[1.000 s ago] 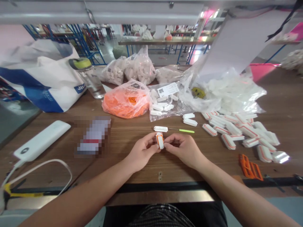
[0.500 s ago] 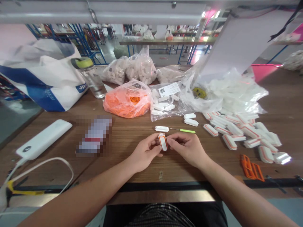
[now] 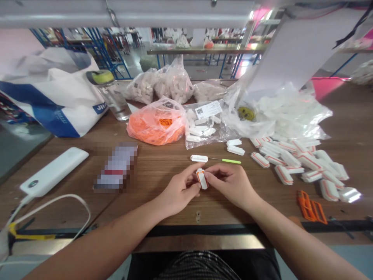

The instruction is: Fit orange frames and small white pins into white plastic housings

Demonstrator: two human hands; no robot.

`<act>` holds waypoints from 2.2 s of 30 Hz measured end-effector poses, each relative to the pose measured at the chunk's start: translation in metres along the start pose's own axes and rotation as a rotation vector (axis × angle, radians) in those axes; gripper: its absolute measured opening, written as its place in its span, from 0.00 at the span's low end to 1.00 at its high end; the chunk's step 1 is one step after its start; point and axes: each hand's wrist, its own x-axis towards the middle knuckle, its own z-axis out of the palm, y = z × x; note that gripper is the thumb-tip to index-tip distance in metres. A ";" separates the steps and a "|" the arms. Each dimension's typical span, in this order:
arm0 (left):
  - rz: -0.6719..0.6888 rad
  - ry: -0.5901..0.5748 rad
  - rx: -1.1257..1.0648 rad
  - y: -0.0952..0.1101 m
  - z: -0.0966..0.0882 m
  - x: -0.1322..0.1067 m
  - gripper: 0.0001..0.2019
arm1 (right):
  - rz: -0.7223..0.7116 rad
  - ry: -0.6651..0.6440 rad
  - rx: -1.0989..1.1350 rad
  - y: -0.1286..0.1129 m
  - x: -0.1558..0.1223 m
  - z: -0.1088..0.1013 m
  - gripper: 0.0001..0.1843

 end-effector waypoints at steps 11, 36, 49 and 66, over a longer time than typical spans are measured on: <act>0.024 -0.068 0.103 0.002 -0.003 0.000 0.21 | 0.082 -0.157 0.104 0.005 0.001 -0.003 0.06; -0.053 -0.019 -0.143 -0.001 -0.008 0.008 0.28 | 0.301 -0.258 0.320 0.009 0.008 -0.003 0.10; 0.048 0.015 -0.114 -0.003 -0.008 0.008 0.29 | 0.265 -0.170 0.280 0.003 0.002 0.005 0.06; 0.005 0.116 0.028 -0.002 -0.011 0.006 0.20 | -0.039 -0.069 0.016 0.000 0.000 0.005 0.08</act>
